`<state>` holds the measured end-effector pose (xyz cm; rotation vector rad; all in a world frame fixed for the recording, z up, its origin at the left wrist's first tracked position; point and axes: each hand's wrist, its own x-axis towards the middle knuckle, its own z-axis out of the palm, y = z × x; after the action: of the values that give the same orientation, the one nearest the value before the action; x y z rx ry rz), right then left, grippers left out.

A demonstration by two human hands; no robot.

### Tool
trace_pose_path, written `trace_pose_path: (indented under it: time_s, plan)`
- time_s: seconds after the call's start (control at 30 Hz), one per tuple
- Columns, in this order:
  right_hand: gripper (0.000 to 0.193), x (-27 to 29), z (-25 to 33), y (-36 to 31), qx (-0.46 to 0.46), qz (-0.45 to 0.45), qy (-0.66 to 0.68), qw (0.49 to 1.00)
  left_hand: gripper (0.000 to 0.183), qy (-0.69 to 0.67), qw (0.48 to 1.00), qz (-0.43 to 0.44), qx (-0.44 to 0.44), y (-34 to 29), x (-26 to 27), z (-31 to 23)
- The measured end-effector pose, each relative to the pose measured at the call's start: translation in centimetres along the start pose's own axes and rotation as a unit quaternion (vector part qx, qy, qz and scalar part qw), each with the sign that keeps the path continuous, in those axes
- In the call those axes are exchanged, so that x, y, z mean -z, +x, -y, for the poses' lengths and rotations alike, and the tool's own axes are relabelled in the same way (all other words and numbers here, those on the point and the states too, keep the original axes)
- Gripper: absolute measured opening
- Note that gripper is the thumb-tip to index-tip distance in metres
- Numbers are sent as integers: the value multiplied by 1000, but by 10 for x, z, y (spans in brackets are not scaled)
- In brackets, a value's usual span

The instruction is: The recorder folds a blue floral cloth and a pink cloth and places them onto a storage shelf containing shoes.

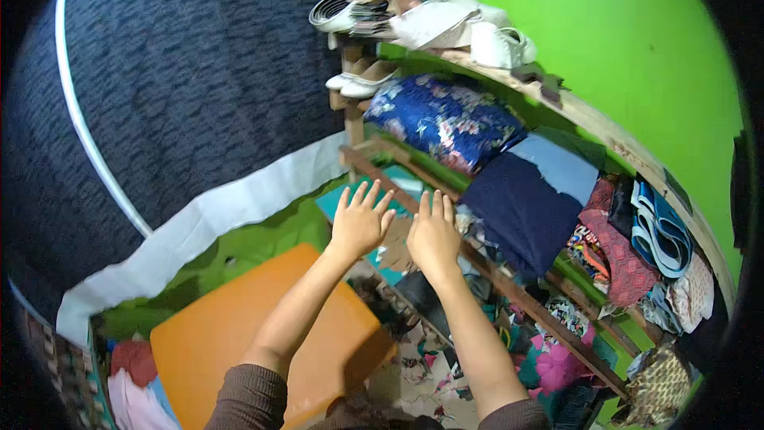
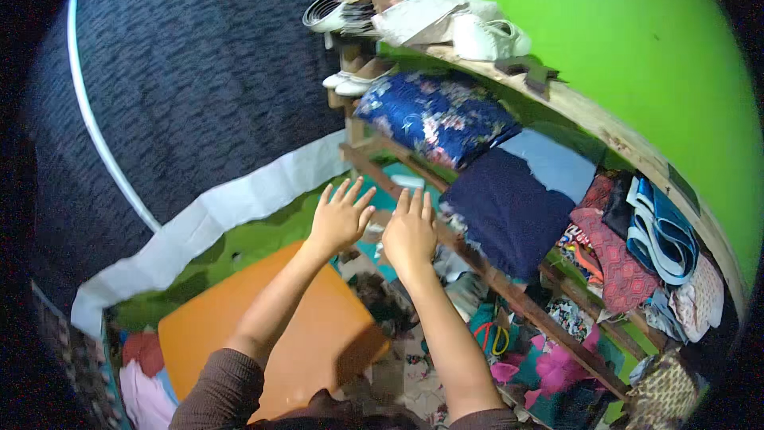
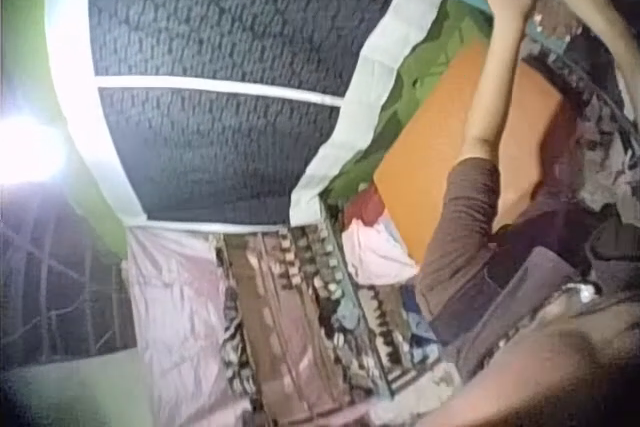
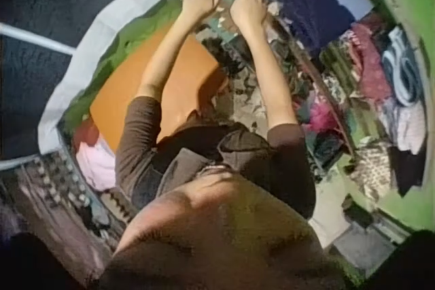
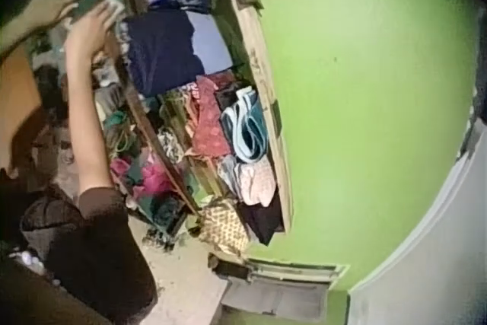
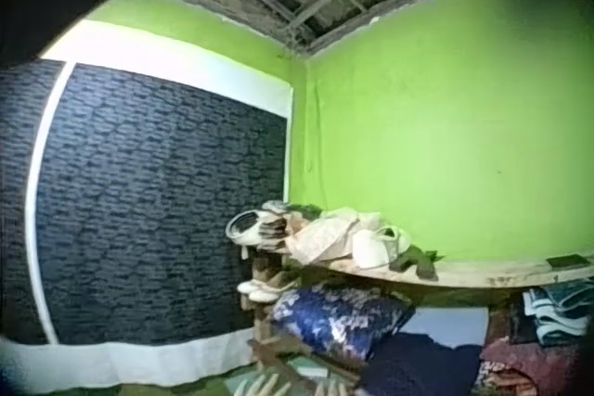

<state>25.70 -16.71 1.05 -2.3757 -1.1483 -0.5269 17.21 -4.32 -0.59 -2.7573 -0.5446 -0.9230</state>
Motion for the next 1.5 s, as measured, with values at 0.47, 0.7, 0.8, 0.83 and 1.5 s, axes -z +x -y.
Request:
trace_pose_path:
  time_s: [0.47, 0.7, 0.8, 0.83, 1.5]
  plan:
    - [50, -63, 186, -230, 314, 292, 69, 901, 45, 122, 881, 187, 418, -351, 106, -4]
    - [43, -38, 307, -400, 501, 351, 149, 777, 45, 151, 774, 194, 584, -548, 206, -25]
    - [41, -23, 354, -484, 585, 345, 149, 719, 40, 217, 763, 142, 592, -633, 249, -44]
    - [37, -26, 366, -511, 608, 350, 172, 692, 40, 233, 756, 133, 597, -651, 266, -48]
    - [33, -36, 517, -697, 741, 381, 140, 535, 28, 189, 649, 112, 728, -864, 328, -19]
